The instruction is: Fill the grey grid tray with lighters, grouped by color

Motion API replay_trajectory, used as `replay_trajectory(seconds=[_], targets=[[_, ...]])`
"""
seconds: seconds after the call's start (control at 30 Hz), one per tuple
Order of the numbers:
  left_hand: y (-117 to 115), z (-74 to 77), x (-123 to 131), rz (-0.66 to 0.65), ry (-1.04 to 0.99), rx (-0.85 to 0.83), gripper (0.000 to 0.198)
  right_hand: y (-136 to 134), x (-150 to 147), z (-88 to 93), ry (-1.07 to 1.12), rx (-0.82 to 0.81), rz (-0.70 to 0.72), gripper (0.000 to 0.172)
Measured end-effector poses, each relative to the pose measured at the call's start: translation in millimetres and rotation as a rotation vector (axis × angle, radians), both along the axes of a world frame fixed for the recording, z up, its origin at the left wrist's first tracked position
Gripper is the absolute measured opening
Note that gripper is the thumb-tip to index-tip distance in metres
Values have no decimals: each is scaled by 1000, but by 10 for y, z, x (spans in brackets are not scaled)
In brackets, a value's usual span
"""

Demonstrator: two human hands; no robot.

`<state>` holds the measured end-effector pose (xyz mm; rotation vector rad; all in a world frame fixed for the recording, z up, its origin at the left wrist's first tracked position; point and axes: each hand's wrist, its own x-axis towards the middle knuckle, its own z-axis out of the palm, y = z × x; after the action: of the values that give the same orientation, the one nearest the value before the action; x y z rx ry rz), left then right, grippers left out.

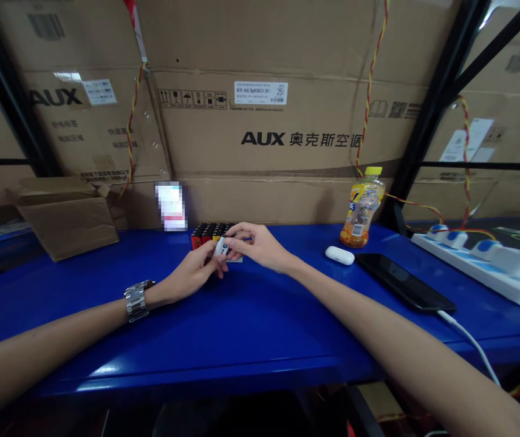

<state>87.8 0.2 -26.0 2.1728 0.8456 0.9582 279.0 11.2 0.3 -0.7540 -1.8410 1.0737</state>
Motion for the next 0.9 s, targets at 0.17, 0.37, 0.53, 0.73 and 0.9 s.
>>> replay_trajectory(seconds=[0.17, 0.37, 0.53, 0.73, 0.9], targets=[[23, -18, 8, 8, -187, -153, 11, 91, 107, -9, -34, 56, -82, 35], [4, 34, 7, -79, -331, -325, 31, 170, 191, -89, -187, 112, -106, 27], [-20, 57, 0, -4, -326, -306, 51, 168, 188, -108, -248, 96, -64, 25], [-30, 59, -10, 121, -188, -215, 41, 171, 201, -119, -271, 98, -60, 24], [-23, 50, -33, 181, -102, -104, 35, 167, 205, -111, -320, 109, -67, 23]])
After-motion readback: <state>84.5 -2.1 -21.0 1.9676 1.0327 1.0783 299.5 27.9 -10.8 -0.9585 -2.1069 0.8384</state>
